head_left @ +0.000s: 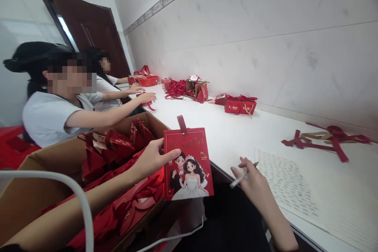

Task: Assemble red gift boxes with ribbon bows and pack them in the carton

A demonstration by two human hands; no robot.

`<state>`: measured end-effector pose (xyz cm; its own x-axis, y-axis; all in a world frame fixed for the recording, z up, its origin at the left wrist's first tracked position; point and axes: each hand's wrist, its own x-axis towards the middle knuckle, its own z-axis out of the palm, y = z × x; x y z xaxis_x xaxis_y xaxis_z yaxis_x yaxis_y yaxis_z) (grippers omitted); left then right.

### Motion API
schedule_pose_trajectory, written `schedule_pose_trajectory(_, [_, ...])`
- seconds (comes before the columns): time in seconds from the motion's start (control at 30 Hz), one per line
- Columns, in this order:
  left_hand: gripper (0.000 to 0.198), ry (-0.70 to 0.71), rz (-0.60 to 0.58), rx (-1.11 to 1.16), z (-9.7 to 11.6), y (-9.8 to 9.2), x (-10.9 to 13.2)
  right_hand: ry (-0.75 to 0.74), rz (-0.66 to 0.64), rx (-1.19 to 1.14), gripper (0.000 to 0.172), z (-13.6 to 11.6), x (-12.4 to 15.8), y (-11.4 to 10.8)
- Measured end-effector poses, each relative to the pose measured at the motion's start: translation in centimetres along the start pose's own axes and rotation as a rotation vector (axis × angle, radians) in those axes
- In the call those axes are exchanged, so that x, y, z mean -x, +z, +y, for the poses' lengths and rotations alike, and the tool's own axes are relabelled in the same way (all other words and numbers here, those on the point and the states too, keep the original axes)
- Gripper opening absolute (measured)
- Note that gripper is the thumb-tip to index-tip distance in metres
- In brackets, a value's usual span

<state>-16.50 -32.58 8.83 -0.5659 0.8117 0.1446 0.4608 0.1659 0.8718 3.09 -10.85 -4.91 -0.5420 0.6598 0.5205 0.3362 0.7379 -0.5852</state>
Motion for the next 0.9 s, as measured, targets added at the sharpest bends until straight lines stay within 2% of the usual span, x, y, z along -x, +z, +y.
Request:
schedule_pose_trajectory(0.1, [0.036,-0.012,0.111,-0.069,0.0,-1.1,1.2,-0.249,0.042,0.124,0.055,0.7,0.7,1.4])
schedule_pose_trajectory(0.17, [0.036,-0.017,0.144,-0.108,0.2,-1.5,2.0,-0.320,0.079,0.138,0.052,-0.6,0.4,1.0])
schedule_pose_trajectory(0.27, [0.035,-0.025,0.127,-0.132,0.9,-1.1,3.1,-0.304,0.154,-0.010,0.032,-4.9,-0.6,-1.3])
schedule_pose_trajectory(0.33, [0.034,-0.012,0.089,-0.142,1.3,-0.5,3.5,-0.367,0.176,-0.188,0.015,-8.5,-1.2,-3.0])
schedule_pose_trajectory(0.43, [0.029,0.051,0.027,-0.176,1.9,0.5,3.7,-0.477,0.138,-0.363,0.012,-12.8,-2.3,-4.5])
schedule_pose_trajectory(0.53, [0.023,0.132,-0.030,-0.204,2.2,1.0,3.6,-0.372,0.004,-0.533,0.014,-14.6,-3.4,-4.6])
schedule_pose_trajectory(0.67, [0.023,0.187,-0.041,-0.228,2.2,1.2,3.5,-0.212,-0.157,-0.724,0.007,-15.0,-4.0,-4.1])
schedule_pose_trajectory(0.9, [0.024,0.105,-0.070,-0.178,1.9,1.4,3.1,-0.082,-0.171,-0.838,0.003,-15.1,-3.8,-3.8])
